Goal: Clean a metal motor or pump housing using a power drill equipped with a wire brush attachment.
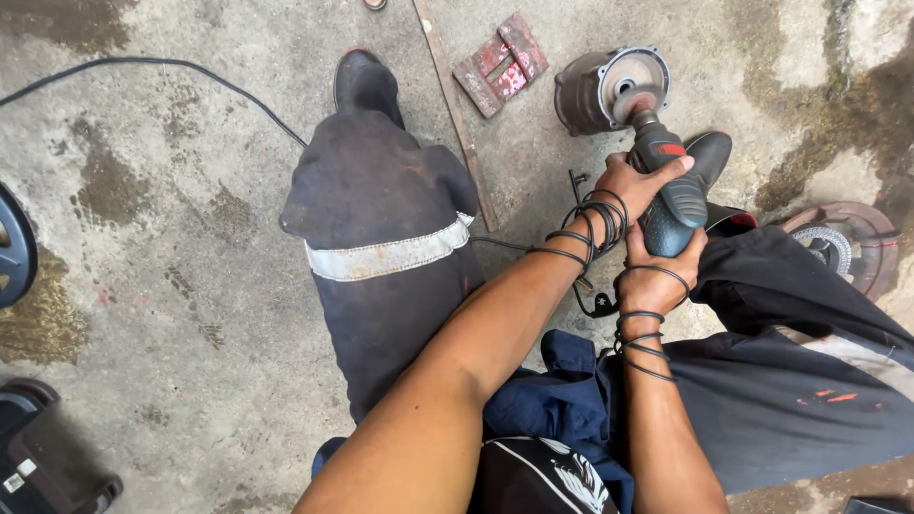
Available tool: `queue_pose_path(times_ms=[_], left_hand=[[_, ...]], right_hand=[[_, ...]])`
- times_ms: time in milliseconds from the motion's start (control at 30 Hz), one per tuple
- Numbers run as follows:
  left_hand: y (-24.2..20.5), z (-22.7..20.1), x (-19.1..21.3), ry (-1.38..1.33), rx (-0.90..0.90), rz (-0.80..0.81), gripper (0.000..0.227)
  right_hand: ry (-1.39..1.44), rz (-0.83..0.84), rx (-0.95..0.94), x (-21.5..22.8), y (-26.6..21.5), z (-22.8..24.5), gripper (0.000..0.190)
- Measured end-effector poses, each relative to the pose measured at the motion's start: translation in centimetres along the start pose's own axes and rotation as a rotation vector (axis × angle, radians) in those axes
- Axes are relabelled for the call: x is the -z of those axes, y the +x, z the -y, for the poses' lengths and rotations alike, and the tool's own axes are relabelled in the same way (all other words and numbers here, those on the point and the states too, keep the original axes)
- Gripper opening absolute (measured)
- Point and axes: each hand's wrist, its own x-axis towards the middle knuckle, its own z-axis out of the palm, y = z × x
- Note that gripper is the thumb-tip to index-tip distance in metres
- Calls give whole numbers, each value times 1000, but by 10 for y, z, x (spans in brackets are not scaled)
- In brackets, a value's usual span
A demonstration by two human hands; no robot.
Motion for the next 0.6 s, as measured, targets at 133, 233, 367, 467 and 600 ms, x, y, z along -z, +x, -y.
queue_pose_path(times_ms=[133, 233, 367, 467, 600], left_hand=[[3, 3, 6, 6, -20, -20, 110], [0, 7, 6, 17, -27, -32, 111], [1, 11, 6, 33, -32, -39, 109], [-4, 11, 5, 32, -38, -55, 109], [-9, 16, 5, 48, -13, -52, 112]], right_hand=[[-2, -15, 15, -4, -4, 6, 69], [2, -15, 20, -1, -8, 5, 70], [3, 3, 24, 2, -11, 5, 68], [41, 17, 27, 1, -6, -5, 64], [67, 12, 12, -3, -2, -23, 60]])
